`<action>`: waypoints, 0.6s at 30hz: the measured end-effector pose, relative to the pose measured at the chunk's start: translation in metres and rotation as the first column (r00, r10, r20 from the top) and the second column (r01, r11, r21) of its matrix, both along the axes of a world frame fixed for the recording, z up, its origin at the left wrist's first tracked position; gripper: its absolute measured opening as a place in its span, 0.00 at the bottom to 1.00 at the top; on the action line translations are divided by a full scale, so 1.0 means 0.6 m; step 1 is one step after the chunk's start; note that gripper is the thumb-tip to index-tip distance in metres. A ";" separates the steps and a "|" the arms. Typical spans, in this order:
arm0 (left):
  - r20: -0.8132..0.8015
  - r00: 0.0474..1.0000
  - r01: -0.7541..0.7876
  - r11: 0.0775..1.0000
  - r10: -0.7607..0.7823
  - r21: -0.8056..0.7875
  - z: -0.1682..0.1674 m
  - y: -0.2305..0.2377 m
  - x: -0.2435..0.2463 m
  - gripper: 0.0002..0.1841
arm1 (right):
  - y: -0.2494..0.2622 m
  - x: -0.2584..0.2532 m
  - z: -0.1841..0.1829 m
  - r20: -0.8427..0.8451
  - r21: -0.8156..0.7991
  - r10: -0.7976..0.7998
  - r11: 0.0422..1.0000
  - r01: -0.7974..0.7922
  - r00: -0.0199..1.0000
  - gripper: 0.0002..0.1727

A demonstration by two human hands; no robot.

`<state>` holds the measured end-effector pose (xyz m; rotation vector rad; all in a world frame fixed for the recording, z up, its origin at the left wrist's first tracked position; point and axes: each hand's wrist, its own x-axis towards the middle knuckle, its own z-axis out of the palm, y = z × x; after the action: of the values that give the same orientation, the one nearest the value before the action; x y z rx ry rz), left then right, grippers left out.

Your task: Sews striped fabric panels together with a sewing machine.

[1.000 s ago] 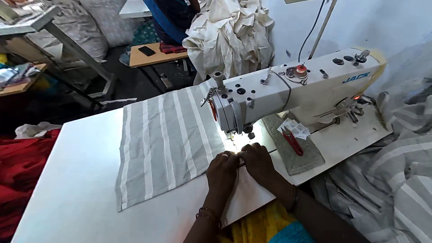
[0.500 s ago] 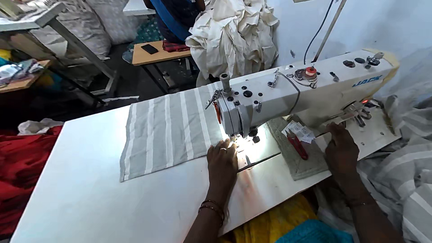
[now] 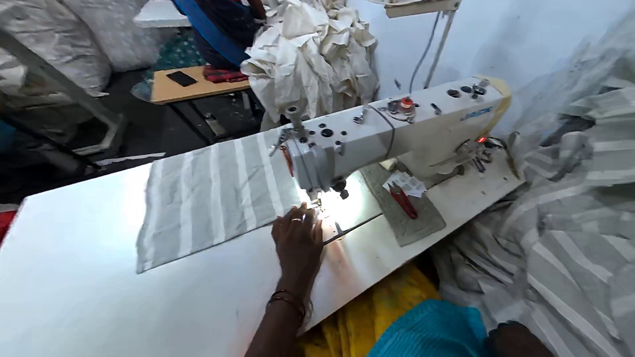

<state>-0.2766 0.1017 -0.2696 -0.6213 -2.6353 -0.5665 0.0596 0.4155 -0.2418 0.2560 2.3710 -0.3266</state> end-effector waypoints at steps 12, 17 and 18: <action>0.474 0.417 0.609 0.626 -0.775 0.488 0.104 0.055 0.279 0.27 | -0.194 -0.202 0.125 -0.957 -0.200 -0.111 0.921 -0.333 0.267 0.07; 0.357 0.594 0.345 0.629 -0.721 0.696 0.064 0.011 0.337 0.15 | -0.179 -0.176 0.147 -0.770 -0.259 0.026 0.900 -0.350 0.637 0.37; 0.339 0.646 0.200 0.579 -0.684 0.790 0.072 0.005 0.344 0.12 | -0.155 -0.160 0.149 -0.723 -0.214 0.053 0.931 -0.296 0.689 0.47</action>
<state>-0.0705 0.1047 -0.2264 -1.0150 -2.3902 -2.1719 -0.0366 0.3222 -0.1526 -0.3272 3.0095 -0.8290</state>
